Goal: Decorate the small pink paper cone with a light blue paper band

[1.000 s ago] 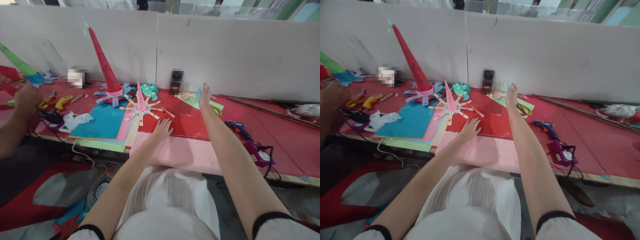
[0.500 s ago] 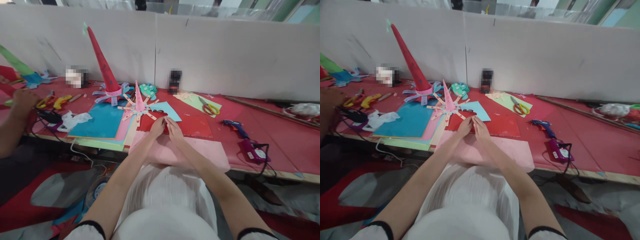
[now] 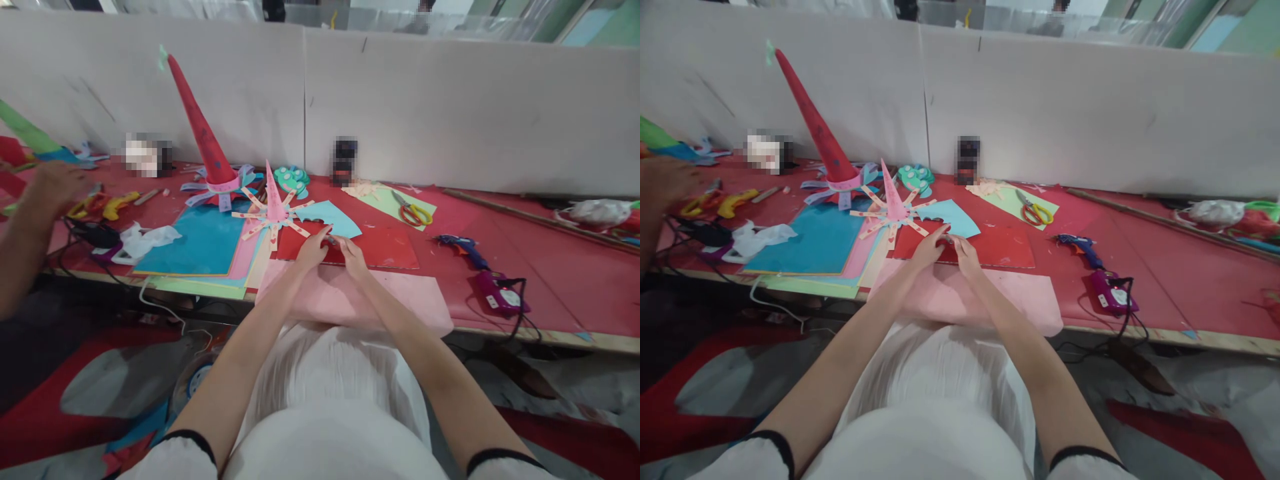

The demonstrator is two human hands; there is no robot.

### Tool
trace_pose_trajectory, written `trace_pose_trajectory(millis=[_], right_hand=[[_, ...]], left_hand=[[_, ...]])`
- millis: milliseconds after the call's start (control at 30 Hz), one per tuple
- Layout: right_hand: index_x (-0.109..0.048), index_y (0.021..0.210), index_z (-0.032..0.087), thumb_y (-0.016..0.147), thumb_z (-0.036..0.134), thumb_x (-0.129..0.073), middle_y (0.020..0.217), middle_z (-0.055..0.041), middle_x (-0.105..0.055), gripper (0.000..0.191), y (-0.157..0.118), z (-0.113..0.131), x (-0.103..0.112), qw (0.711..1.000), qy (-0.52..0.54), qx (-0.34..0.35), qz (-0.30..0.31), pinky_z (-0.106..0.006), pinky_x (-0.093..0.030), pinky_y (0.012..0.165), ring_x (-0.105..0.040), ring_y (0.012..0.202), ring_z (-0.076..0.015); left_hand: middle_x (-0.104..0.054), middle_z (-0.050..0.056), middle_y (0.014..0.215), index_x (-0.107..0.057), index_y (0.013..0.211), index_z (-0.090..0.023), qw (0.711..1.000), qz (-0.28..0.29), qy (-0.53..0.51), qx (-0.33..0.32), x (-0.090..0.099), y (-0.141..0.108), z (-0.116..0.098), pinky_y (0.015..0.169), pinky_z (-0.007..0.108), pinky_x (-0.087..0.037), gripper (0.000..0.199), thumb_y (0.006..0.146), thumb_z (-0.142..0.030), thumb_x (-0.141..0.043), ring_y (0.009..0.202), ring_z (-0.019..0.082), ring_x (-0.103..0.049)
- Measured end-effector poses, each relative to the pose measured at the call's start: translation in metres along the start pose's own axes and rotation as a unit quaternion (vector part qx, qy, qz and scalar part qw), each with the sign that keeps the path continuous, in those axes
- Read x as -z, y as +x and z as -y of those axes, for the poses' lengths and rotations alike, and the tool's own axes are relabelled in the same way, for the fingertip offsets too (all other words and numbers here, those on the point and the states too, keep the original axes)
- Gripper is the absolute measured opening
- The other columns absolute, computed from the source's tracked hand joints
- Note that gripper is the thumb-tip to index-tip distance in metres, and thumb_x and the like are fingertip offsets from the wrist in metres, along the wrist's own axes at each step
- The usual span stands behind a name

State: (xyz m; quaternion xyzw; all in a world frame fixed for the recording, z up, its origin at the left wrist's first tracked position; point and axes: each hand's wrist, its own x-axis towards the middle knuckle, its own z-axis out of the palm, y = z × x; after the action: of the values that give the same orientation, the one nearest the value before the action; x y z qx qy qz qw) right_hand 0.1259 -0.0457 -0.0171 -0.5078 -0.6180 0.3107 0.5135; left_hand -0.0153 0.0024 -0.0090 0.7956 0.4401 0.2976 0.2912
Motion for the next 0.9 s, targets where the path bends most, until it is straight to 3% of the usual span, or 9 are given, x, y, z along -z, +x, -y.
trace_pose_trajectory(millis=[133, 200, 300, 400, 467, 567, 733, 900], right_hand=[[-0.069, 0.097, 0.023, 0.083, 0.065, -0.036, 0.109, -0.0044, -0.068, 0.055, -0.002, 0.006, -0.001, 0.998, 0.054, -0.020, 0.037, -0.040, -0.041, 0.101, -0.059, 0.109, -0.0222], [-0.070, 0.088, 0.023, 0.083, 0.063, -0.038, 0.101, -0.0036, -0.071, 0.051, -0.002, 0.008, -0.001, 0.998, 0.053, -0.018, 0.025, -0.039, -0.043, 0.098, -0.062, 0.104, -0.0221], [-0.068, 0.086, 0.022, 0.086, 0.057, -0.035, 0.101, -0.0046, -0.070, 0.047, 0.001, 0.004, 0.007, 0.997, 0.006, -0.015, -0.075, -0.037, -0.044, 0.096, -0.062, 0.102, -0.0208], [-0.064, 0.092, 0.021, 0.089, 0.052, -0.026, 0.105, -0.0081, -0.069, 0.049, 0.005, -0.005, 0.023, 0.973, -0.078, -0.063, -0.209, -0.038, -0.044, 0.094, -0.061, 0.103, -0.0203], [-0.062, 0.096, 0.020, 0.089, 0.050, -0.023, 0.104, -0.0099, -0.068, 0.050, 0.006, -0.010, 0.034, 0.958, -0.116, -0.111, -0.236, -0.037, -0.044, 0.091, -0.062, 0.101, -0.0200], [-0.057, 0.103, 0.019, 0.090, 0.046, -0.022, 0.095, -0.0089, -0.071, 0.047, 0.006, -0.014, 0.043, 0.962, -0.125, -0.144, -0.196, -0.034, -0.045, 0.088, -0.065, 0.093, -0.0184], [-0.058, 0.100, 0.021, 0.089, 0.042, -0.027, 0.090, -0.0061, -0.071, 0.039, 0.003, -0.013, 0.042, 0.971, -0.139, -0.133, -0.145, -0.034, -0.045, 0.088, -0.064, 0.089, -0.0190], [-0.060, 0.103, 0.018, 0.085, 0.034, -0.037, 0.108, -0.0102, -0.065, 0.034, 0.003, -0.011, 0.040, 0.964, -0.202, -0.088, -0.148, -0.038, -0.042, 0.095, -0.058, 0.101, -0.0212]], left_hand=[[-0.059, 0.004, 0.126, -0.054, 0.125, -0.017, 0.998, 0.014, 0.060, -0.006, 0.002, 0.000, -0.002, 0.103, 0.031, -0.040, 0.058, 0.071, -0.001, -0.041, 0.116, 0.017, -0.053], [-0.061, 0.003, 0.122, -0.058, 0.119, -0.018, 0.998, 0.016, 0.066, -0.004, 0.002, 0.000, -0.003, 0.103, 0.031, -0.041, 0.055, 0.070, 0.000, -0.040, 0.114, 0.017, -0.054], [-0.062, 0.002, 0.121, -0.059, 0.117, -0.019, 0.999, 0.006, 0.045, 0.004, 0.002, 0.000, -0.005, 0.099, 0.030, -0.044, 0.056, 0.069, 0.002, -0.039, 0.111, 0.016, -0.056], [-0.064, 0.000, 0.117, -0.062, 0.113, -0.022, 1.000, -0.012, -0.001, 0.021, 0.004, -0.001, -0.007, 0.095, 0.027, -0.047, 0.055, 0.068, 0.002, -0.041, 0.106, 0.014, -0.059], [-0.066, -0.001, 0.111, -0.065, 0.108, -0.022, 0.999, -0.026, -0.031, 0.028, 0.004, -0.002, -0.007, 0.095, 0.026, -0.047, 0.056, 0.065, 0.005, -0.040, 0.104, 0.013, -0.060], [-0.069, 0.000, 0.101, -0.068, 0.101, -0.020, 0.996, -0.049, -0.072, 0.031, 0.005, -0.002, -0.006, 0.094, 0.025, -0.048, 0.056, 0.061, 0.007, -0.040, 0.098, 0.012, -0.062], [-0.070, 0.001, 0.094, -0.070, 0.093, -0.017, 0.990, -0.065, -0.114, 0.043, 0.005, -0.002, -0.004, 0.091, 0.027, -0.049, 0.052, 0.059, 0.008, -0.040, 0.091, 0.011, -0.063], [-0.070, 0.003, 0.095, -0.069, 0.092, -0.016, 0.988, -0.062, -0.134, 0.041, 0.005, -0.001, -0.004, 0.090, 0.029, -0.050, 0.051, 0.059, 0.008, -0.040, 0.089, 0.012, -0.063]])
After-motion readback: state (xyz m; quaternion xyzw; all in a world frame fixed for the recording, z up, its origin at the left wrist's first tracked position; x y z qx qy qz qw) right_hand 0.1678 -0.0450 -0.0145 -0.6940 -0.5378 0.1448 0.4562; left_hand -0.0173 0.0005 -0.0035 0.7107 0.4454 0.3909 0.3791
